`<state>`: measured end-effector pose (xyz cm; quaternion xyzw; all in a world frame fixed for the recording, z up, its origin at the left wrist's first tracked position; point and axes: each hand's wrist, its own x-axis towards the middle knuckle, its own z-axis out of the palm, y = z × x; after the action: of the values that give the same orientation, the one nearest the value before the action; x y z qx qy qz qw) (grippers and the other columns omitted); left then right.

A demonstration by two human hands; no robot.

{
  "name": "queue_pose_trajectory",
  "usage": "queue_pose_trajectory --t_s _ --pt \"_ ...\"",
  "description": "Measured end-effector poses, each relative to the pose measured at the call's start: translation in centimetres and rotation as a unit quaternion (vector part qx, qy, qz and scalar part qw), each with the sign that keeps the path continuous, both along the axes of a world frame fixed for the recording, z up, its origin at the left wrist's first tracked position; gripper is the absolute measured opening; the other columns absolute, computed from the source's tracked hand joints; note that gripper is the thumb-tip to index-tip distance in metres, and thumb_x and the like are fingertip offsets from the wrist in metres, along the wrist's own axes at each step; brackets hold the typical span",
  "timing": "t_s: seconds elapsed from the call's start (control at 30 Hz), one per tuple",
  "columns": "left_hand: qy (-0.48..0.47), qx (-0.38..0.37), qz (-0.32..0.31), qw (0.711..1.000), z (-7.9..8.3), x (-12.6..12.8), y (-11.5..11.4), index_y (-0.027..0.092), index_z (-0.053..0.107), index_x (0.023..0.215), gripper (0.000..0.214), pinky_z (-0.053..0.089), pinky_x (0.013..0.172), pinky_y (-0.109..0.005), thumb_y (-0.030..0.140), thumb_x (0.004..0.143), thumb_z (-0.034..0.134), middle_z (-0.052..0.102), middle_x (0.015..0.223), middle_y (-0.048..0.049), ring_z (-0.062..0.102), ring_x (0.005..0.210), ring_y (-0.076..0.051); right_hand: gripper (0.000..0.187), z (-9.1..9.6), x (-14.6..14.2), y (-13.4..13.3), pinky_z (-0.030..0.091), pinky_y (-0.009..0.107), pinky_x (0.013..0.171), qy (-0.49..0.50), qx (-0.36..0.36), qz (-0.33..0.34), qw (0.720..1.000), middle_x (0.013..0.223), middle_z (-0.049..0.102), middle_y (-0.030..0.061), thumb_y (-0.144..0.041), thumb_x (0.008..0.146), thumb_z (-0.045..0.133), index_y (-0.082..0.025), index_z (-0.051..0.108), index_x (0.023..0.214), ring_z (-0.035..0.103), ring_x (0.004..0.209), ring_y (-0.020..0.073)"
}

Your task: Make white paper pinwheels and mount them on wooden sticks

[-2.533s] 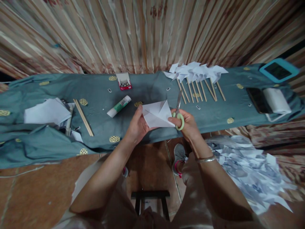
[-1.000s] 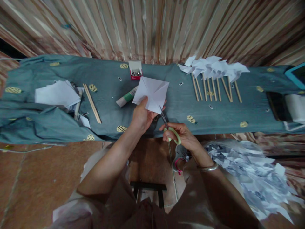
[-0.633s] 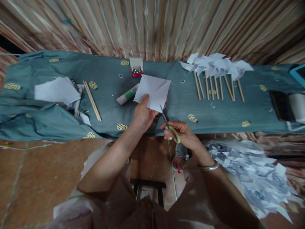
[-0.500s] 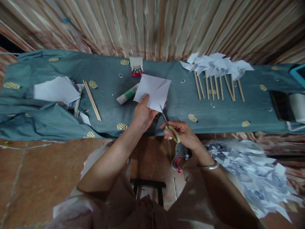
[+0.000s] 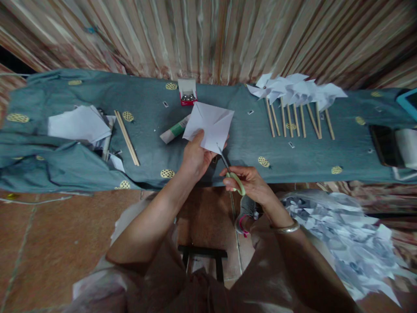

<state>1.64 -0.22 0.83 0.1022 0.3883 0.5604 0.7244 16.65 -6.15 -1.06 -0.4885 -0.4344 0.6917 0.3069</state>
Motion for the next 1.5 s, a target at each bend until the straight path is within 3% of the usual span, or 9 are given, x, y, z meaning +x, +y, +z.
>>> queue_pose_trajectory --t_s 0.6,1.1,1.5 --pt "-0.018 -0.004 0.001 1.0 0.48 -0.04 -0.09 0.015 0.047 0.139 0.041 0.051 0.101 -0.04 0.024 0.1 0.038 0.07 0.119 -0.012 0.065 0.117 -0.025 0.04 -0.64 0.13 0.06 0.042 0.02 0.047 -0.001 -0.011 -0.006 1.0 0.055 0.058 -0.0074 -0.044 0.056 0.089 -0.018 0.068 0.078 0.051 0.047 0.005" --pt "-0.02 -0.002 -0.002 1.0 0.18 0.2 -0.26 0.016 0.054 0.133 0.037 0.054 0.098 -0.044 0.022 0.099 0.04 0.073 0.111 -0.0101 0.069 0.111 -0.025 0.038 -0.38 0.14 0.06 0.043 0.019 0.048 -0.003 0.0 -0.003 1.0 0.057 0.057 -0.007 -0.046 0.059 0.087 -0.019 0.068 0.077 0.05 0.049 0.0048" --pt "-0.019 0.0 -0.009 1.0 0.53 0.12 -0.32 0.015 0.051 0.135 0.039 0.054 0.098 -0.042 0.021 0.1 0.036 0.074 0.11 -0.0102 0.068 0.112 -0.025 0.043 -0.47 -0.04 0.11 0.044 0.019 0.045 0.005 -0.026 -0.022 0.999 0.055 0.058 -0.0076 -0.048 0.052 0.09 -0.018 0.068 0.075 0.051 0.046 0.0044"
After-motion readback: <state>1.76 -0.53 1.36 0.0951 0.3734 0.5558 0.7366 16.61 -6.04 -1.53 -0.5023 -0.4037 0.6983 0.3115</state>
